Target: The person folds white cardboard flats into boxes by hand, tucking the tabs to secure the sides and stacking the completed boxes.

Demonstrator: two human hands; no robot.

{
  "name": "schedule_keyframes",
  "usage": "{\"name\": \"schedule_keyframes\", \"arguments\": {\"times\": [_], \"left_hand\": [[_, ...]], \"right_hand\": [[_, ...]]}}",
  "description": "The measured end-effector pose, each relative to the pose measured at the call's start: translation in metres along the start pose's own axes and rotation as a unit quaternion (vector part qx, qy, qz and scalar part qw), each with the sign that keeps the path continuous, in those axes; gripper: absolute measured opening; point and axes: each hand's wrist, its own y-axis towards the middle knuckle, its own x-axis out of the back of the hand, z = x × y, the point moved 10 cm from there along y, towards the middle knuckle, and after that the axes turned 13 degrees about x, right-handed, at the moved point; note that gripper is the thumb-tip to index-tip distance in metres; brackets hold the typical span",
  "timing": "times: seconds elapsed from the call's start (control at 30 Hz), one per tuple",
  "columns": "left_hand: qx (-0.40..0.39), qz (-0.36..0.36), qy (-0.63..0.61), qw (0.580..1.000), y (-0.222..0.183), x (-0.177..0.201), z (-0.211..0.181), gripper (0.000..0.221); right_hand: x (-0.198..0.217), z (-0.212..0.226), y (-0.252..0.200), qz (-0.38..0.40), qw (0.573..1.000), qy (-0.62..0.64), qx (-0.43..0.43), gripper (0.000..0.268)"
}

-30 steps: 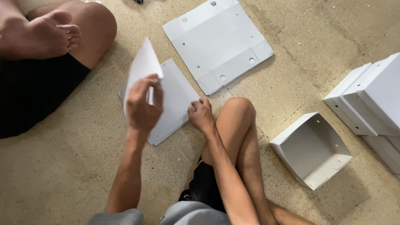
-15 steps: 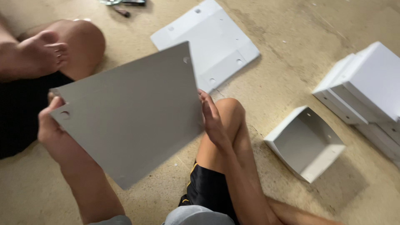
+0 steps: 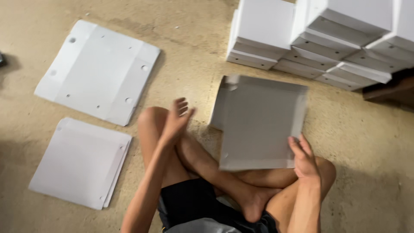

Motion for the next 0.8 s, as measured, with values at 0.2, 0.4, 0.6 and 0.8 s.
{"name": "schedule_keyframes", "arguments": {"times": [0.2, 0.4, 0.6, 0.8], "left_hand": [[0.04, 0.027, 0.181, 0.982, 0.076, -0.104, 0.081, 0.069], [-0.022, -0.057, 0.222, 0.973, 0.109, -0.016, 0.046, 0.068], [0.047, -0.225, 0.375, 0.898, 0.176, 0.09, 0.045, 0.055], [0.015, -0.321, 0.472, 0.821, 0.209, 0.113, 0.067, 0.06]], "right_hand": [[0.08, -0.102, 0.059, -0.095, 0.966, 0.209, 0.118, 0.04], [0.079, -0.13, 0.08, -0.111, 0.988, 0.098, 0.05, 0.067], [0.043, -0.154, 0.133, -0.038, 0.995, 0.044, 0.085, 0.057], [0.007, -0.165, 0.15, 0.004, 0.992, -0.104, 0.07, 0.05]]}}
